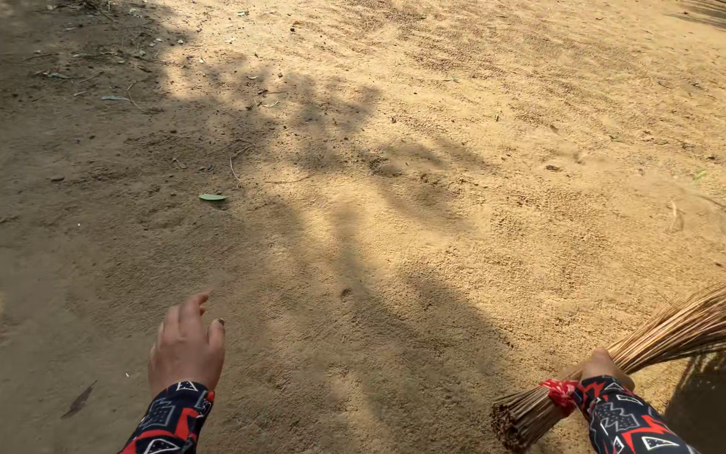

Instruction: The person sweeps the dirt ground using a handheld straw broom, moving leaves and dust into piles.

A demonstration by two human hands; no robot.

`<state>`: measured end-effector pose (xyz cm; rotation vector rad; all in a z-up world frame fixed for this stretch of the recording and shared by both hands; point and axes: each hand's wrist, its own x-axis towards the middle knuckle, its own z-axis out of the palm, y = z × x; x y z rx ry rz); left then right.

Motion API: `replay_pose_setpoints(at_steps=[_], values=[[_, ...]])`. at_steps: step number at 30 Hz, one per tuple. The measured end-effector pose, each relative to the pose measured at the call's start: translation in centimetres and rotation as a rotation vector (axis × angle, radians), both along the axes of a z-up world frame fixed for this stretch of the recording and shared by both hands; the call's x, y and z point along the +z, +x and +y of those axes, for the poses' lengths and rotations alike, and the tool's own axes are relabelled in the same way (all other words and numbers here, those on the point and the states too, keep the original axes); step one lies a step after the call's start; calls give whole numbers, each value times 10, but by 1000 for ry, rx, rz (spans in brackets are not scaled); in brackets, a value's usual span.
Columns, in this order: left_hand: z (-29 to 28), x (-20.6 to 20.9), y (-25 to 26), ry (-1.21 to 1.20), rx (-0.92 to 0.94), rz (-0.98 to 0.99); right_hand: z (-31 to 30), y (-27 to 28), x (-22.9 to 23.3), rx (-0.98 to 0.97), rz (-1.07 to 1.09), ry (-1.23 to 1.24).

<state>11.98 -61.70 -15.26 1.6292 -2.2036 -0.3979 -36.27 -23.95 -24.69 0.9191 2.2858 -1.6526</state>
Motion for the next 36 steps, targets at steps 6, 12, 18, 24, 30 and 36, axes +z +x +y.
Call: replay_pose_setpoints(at_steps=[6,12,18,24,30,36], values=[[-27,-20,25,113,243,-2,-155,23,2,420,112,-187],[-17,-8,37,54,191,-52,-266,119,44,1258,438,213],[-20,37,29,-131,164,72,-229,234,93,2043,507,432],[-14,81,18,-198,230,162,-205,237,58,2291,482,547],[-23,127,42,-267,563,264,-244,91,-13,1526,30,402],[-38,83,10,-209,465,317,-232,55,22,1451,317,482]])
